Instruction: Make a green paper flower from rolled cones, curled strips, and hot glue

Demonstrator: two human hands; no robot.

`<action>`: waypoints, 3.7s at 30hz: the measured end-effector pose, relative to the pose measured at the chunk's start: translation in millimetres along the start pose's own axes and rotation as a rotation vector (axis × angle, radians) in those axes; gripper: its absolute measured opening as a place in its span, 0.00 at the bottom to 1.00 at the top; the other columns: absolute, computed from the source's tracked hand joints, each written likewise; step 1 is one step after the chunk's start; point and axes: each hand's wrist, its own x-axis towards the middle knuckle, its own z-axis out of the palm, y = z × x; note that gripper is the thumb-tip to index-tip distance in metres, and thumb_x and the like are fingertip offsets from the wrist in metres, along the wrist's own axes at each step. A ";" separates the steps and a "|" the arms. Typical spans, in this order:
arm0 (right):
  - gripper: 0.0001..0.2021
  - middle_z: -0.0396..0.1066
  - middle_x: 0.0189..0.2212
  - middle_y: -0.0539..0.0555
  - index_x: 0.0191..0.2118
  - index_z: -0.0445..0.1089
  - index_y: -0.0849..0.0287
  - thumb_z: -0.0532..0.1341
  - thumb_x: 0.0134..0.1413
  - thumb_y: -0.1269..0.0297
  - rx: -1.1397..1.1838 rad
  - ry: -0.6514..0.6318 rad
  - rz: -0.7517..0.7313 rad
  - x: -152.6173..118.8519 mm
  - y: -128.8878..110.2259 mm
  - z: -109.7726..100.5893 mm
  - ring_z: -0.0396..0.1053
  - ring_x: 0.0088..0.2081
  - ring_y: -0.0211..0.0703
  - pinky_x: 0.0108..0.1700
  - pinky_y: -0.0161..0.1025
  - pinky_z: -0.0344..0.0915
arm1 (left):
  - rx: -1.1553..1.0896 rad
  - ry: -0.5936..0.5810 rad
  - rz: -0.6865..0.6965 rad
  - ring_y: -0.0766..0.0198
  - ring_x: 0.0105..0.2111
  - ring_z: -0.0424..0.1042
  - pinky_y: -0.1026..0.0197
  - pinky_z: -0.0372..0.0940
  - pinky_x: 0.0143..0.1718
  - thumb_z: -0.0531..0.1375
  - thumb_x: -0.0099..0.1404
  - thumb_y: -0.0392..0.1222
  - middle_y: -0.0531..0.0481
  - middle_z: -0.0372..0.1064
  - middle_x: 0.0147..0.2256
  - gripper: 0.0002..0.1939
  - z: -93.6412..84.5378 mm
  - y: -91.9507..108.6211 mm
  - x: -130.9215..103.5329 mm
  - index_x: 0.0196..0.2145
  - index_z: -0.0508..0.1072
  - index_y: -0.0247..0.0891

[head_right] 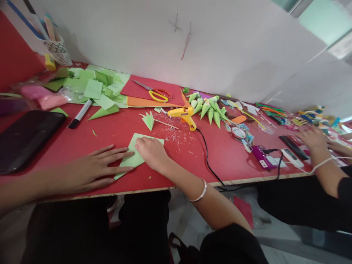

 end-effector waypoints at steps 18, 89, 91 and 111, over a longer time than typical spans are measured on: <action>0.10 0.68 0.30 0.54 0.32 0.64 0.63 0.48 0.60 0.66 -0.014 -0.010 -0.007 0.5 0.1 -0.3 0.64 0.31 0.39 0.31 0.35 0.51 | 0.027 -0.074 0.072 0.58 0.60 0.45 0.53 0.37 0.61 0.51 0.60 0.56 0.57 0.44 0.60 0.32 -1.6 2.6 -18.3 0.59 0.43 0.56; 0.24 0.61 0.49 0.57 0.57 0.53 0.56 0.54 0.54 0.62 0.287 0.087 -0.021 -67.6 37.9 -29.1 0.58 0.51 0.44 0.51 0.44 0.58 | -0.002 -0.157 -0.202 0.51 0.61 0.40 0.49 0.47 0.57 0.57 0.55 0.52 0.53 0.36 0.62 0.40 -18.5 -5.9 10.3 0.60 0.39 0.54; 0.26 0.58 0.50 0.58 0.58 0.50 0.55 0.55 0.53 0.61 0.336 0.057 -0.018 -65.0 30.7 -29.4 0.57 0.51 0.44 0.51 0.45 0.58 | -0.012 -0.162 -0.208 0.52 0.61 0.41 0.51 0.50 0.56 0.58 0.54 0.51 0.52 0.35 0.63 0.43 -20.0 -3.9 9.8 0.60 0.36 0.53; 0.17 0.65 0.45 0.57 0.50 0.62 0.57 0.48 0.54 0.71 0.811 0.519 0.253 -73.6 -10.3 -37.6 0.65 0.46 0.41 0.46 0.40 0.65 | 0.634 0.250 -0.296 0.59 0.33 0.67 0.60 0.60 0.28 0.47 0.63 0.32 0.45 0.67 0.37 0.15 -17.0 39.4 45.9 0.46 0.64 0.38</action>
